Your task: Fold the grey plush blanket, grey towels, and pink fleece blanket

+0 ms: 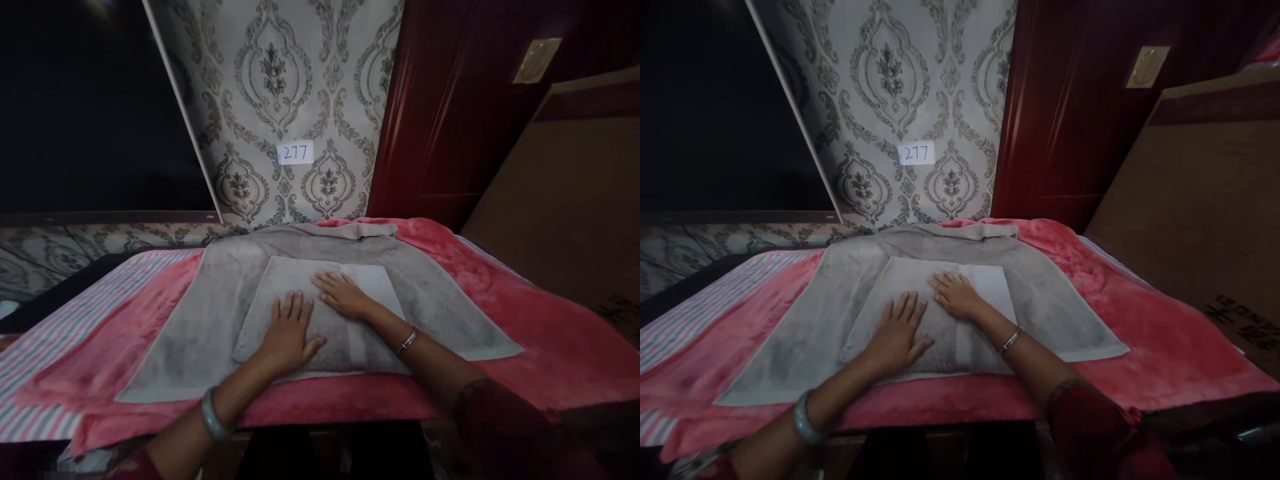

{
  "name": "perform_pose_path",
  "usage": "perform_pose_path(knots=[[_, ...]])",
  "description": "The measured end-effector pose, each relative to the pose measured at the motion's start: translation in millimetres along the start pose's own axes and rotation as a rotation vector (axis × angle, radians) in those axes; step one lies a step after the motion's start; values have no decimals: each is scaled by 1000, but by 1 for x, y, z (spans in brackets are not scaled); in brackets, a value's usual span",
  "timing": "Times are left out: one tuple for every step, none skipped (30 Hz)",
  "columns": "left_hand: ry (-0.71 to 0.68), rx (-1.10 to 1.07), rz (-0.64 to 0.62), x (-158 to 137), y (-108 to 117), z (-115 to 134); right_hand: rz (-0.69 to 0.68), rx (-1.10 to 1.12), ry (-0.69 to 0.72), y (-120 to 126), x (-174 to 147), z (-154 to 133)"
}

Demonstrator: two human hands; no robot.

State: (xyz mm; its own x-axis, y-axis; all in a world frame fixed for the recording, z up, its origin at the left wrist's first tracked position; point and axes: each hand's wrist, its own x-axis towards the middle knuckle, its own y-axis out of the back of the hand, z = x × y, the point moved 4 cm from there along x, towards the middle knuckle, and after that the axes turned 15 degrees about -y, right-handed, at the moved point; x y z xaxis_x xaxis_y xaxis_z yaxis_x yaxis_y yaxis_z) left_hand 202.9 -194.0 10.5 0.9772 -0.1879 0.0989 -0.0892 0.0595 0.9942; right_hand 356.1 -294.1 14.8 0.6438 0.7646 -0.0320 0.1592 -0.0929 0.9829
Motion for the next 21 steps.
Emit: perform_pose_path(knots=[[2, 5, 14, -4, -6, 2, -16, -6, 7, -1, 4, 2], [2, 10, 30, -6, -11, 2, -24, -10, 2, -2, 9, 5], [0, 13, 41, -8, -15, 2, -30, -12, -11, -2, 15, 9], [-4, 13, 49, -9, -17, 1, -38, -14, -28, -2, 21, 14], [-7, 11, 55, -9, -19, 0, -42, -19, -46, -1, 27, 19], [-10, 9, 62, -9, -19, -1, -41, -26, -68, -1, 32, 23], [-13, 8, 67, -8, -19, -2, -37, -32, -96, -1, 38, 27], [-15, 6, 69, -8, -18, -2, -30, -37, -126, 0, 43, 30], [-17, 5, 69, -8, -18, -2, -22, -39, -157, -1, 48, 33], [-18, 4, 69, -7, -17, -2, -15, -39, -188, -1, 52, 35], [-18, 5, 69, -7, -16, -1, -9, -35, -218, -2, 56, 37], [-18, 4, 66, -8, -16, -1, -3, -31, -245, -2, 58, 38], [-20, 5, 63, -8, -15, 0, 5, -27, -268, -3, 60, 39], [-20, 9, 63, -8, -15, 1, 15, -23, -289, -3, 61, 40], [-17, 19, 66, -9, -15, 1, 27, -19, -307, -2, 62, 41], [-13, 31, 70, -9, -15, 1, 40, -16, -320, -1, 61, 41], [-10, 43, 77, -9, -14, 2, 54, -13, -327, 1, 60, 40], [-9, 54, 84, -10, -14, 2, 71, -11, -333, 4, 58, 39], [-10, 62, 92, -10, -14, 2, 90, -10, -339, 7, 54, 36], [-15, 65, 98, -10, -14, 2, 110, -9, -346, 11, 49, 33], [-20, 66, 103, -11, -14, 2, 129, -10, -349, 13, 42, 28]])
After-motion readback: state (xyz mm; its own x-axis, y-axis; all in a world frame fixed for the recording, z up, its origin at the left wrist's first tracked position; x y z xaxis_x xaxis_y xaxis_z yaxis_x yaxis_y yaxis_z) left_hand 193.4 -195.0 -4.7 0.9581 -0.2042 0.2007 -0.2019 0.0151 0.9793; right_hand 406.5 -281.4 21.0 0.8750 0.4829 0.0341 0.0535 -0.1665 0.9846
